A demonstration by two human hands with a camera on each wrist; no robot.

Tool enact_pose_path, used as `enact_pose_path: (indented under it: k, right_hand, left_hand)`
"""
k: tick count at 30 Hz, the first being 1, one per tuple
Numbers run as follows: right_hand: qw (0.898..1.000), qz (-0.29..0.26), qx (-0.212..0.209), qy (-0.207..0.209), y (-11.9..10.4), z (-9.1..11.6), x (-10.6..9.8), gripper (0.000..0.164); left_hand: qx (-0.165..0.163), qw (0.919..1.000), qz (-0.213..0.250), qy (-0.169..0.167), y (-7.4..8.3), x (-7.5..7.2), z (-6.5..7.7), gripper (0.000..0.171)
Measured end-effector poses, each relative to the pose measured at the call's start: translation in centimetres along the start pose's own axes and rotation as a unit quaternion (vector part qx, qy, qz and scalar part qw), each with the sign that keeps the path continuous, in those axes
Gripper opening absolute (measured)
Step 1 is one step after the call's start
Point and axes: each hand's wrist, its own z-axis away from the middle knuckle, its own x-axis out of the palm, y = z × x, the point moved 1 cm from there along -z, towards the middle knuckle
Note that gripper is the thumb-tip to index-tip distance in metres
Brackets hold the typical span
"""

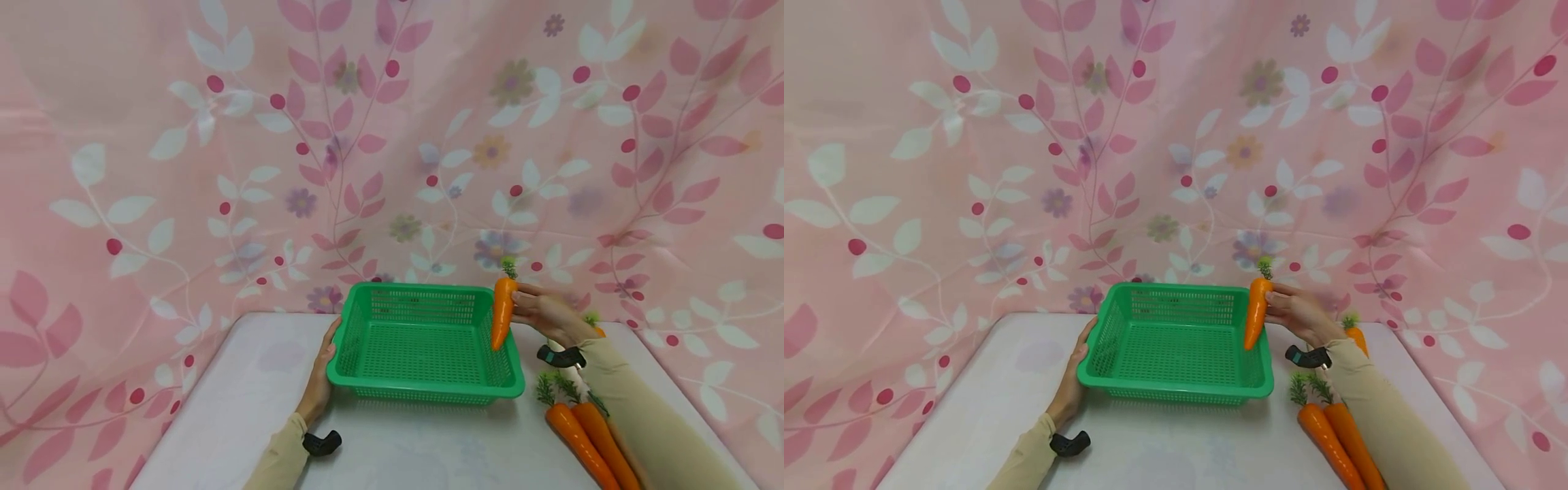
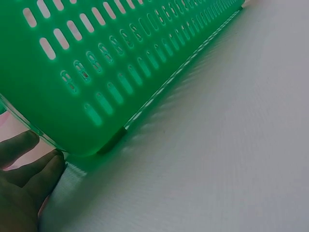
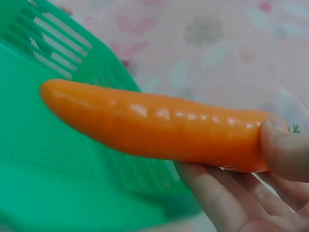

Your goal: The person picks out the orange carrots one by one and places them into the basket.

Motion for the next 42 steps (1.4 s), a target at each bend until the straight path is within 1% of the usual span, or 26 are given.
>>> enact_pose_path:
  k: [4,9,11,14,17,20,29,38,42]
  right_hand:
    - [1.0,0.015,0.001,-0.014,0.2,-0.7,1.7,0.07]
    - [1.0,0.02,0.002,-0.008,1.0,-1.5,3.5,0.067]
    - [1.0,0.019,0.005,-0.001,1.3,-1.8,4.2,0.068]
    - [1.0,0.028,0.004,-0.005,1.7,-2.1,5.1,0.071]
    - [1.0,0.023,0.011,-0.003,1.9,-2.5,6.0,0.073]
    - [1.0,0.015,0.02,-0.005,2.0,-2.8,6.7,0.073]
    - [0.999,0.018,0.045,-0.011,2.6,-4.2,8.6,0.067]
    - [0.997,0.01,0.081,0.0,3.5,-5.5,10.5,0.065]
    - [0.996,-0.003,0.092,0.008,3.8,-6.4,11.4,0.062]
  left_hand:
    - [0.002,1.0,0.001,0.0,0.1,0.0,0.0,0.056]
    - [0.0,1.0,0.0,-0.002,0.3,0.1,0.0,0.056]
    - [-0.002,1.0,-0.001,-0.003,0.4,0.1,0.0,0.056]
    - [-0.004,1.0,-0.003,-0.004,0.3,0.1,0.1,0.056]
    - [-0.002,1.0,-0.003,-0.005,0.2,0.2,0.0,0.055]
    - [0.002,1.0,-0.002,-0.006,0.2,0.1,-0.1,0.055]
    - [0.006,0.9999,-0.005,-0.008,0.3,-0.1,-0.2,0.055]
    - [0.007,0.9999,-0.008,-0.003,0.3,0.0,-0.2,0.055]
    - [0.007,0.9999,-0.013,-0.004,0.4,0.0,-0.2,0.055]
